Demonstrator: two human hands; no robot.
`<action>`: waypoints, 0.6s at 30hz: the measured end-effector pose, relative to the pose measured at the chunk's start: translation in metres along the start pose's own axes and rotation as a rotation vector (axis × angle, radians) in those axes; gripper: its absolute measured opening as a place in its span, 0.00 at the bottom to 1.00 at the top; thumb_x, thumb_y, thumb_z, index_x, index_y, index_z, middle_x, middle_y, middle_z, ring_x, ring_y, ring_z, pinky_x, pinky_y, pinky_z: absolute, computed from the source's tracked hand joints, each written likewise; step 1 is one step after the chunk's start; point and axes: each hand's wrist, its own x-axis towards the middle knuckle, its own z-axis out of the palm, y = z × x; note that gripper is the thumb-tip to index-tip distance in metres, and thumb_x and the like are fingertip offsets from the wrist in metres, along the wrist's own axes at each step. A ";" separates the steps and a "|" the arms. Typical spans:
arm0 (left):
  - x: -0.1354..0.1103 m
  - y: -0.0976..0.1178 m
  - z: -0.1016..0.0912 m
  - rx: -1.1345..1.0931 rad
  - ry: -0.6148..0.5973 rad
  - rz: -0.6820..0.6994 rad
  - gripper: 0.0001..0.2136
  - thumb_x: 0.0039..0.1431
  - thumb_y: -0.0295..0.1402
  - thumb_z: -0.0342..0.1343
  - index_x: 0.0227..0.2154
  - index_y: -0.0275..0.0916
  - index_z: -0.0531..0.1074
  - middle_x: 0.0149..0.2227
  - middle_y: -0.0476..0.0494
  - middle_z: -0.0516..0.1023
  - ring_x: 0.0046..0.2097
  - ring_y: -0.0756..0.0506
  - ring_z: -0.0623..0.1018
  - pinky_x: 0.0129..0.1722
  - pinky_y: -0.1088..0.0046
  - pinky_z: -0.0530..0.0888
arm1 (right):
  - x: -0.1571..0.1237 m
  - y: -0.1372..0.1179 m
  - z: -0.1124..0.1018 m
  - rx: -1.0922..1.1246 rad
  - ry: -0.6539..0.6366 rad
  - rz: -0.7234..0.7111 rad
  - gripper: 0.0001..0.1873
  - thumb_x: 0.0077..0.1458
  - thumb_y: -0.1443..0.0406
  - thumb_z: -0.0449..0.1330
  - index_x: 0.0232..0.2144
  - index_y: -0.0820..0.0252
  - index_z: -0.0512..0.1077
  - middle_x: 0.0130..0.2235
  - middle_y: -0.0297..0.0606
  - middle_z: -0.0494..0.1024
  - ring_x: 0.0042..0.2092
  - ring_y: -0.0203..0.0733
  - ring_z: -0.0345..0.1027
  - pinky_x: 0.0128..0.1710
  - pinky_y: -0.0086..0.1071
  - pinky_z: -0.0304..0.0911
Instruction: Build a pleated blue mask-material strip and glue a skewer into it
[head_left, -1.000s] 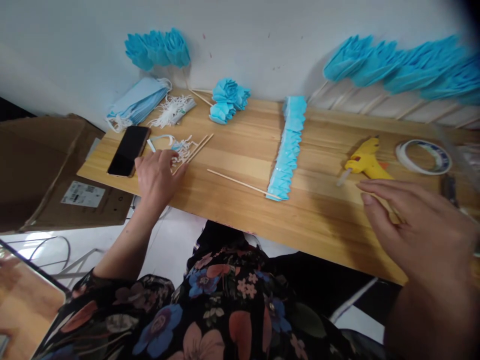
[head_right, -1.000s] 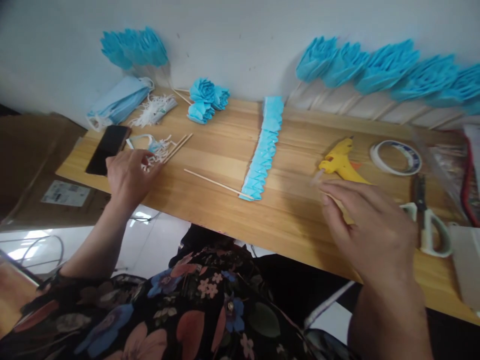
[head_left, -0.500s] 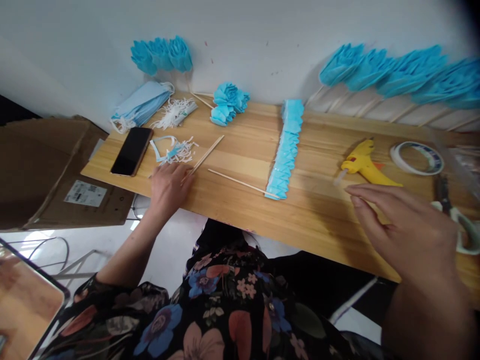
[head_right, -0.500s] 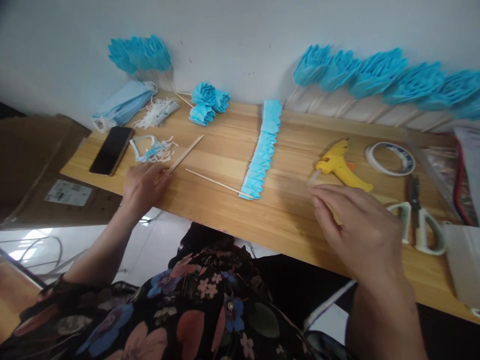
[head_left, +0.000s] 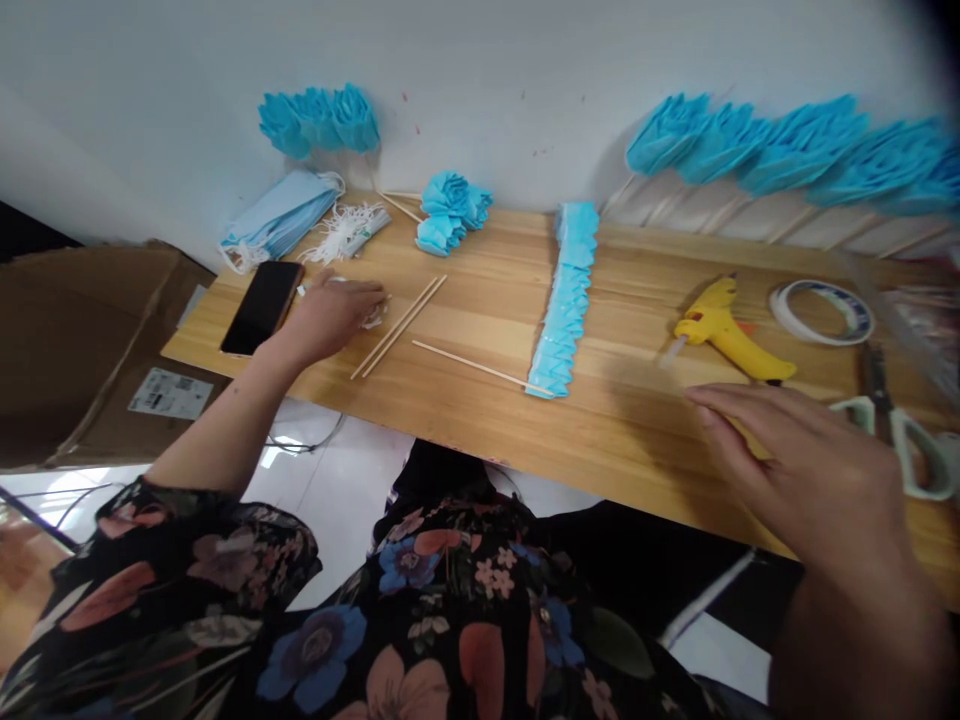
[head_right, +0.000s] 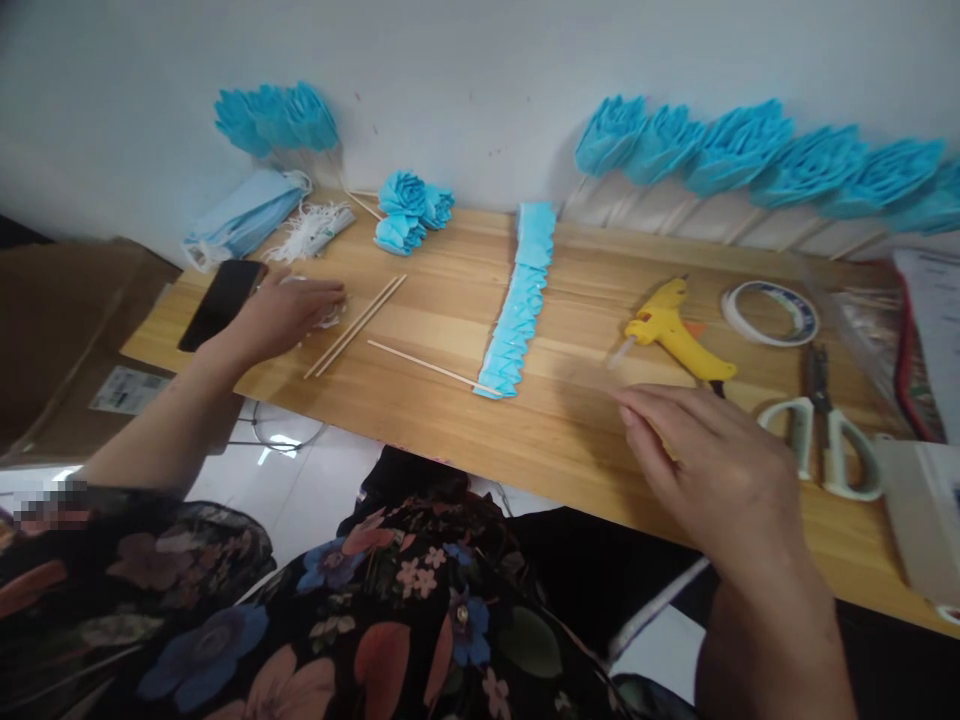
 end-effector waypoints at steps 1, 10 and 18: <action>-0.007 -0.002 -0.002 -0.007 0.001 0.002 0.21 0.69 0.28 0.44 0.56 0.41 0.78 0.63 0.37 0.79 0.63 0.36 0.78 0.70 0.42 0.59 | -0.002 0.001 0.000 -0.004 -0.005 0.003 0.05 0.64 0.71 0.64 0.41 0.66 0.80 0.39 0.44 0.86 0.37 0.52 0.82 0.38 0.40 0.73; -0.043 -0.025 -0.040 -0.113 0.173 -0.272 0.24 0.67 0.27 0.42 0.57 0.29 0.79 0.63 0.35 0.79 0.63 0.40 0.78 0.65 0.57 0.71 | -0.003 0.005 0.004 -0.054 -0.001 -0.019 0.06 0.66 0.69 0.63 0.40 0.66 0.81 0.38 0.44 0.86 0.36 0.51 0.82 0.36 0.39 0.70; -0.024 -0.045 -0.011 -0.137 0.097 -0.416 0.26 0.67 0.26 0.44 0.65 0.28 0.71 0.66 0.34 0.75 0.63 0.40 0.76 0.66 0.56 0.71 | 0.000 0.002 0.006 -0.029 -0.003 -0.051 0.06 0.66 0.70 0.63 0.40 0.67 0.81 0.37 0.43 0.86 0.37 0.50 0.83 0.37 0.38 0.71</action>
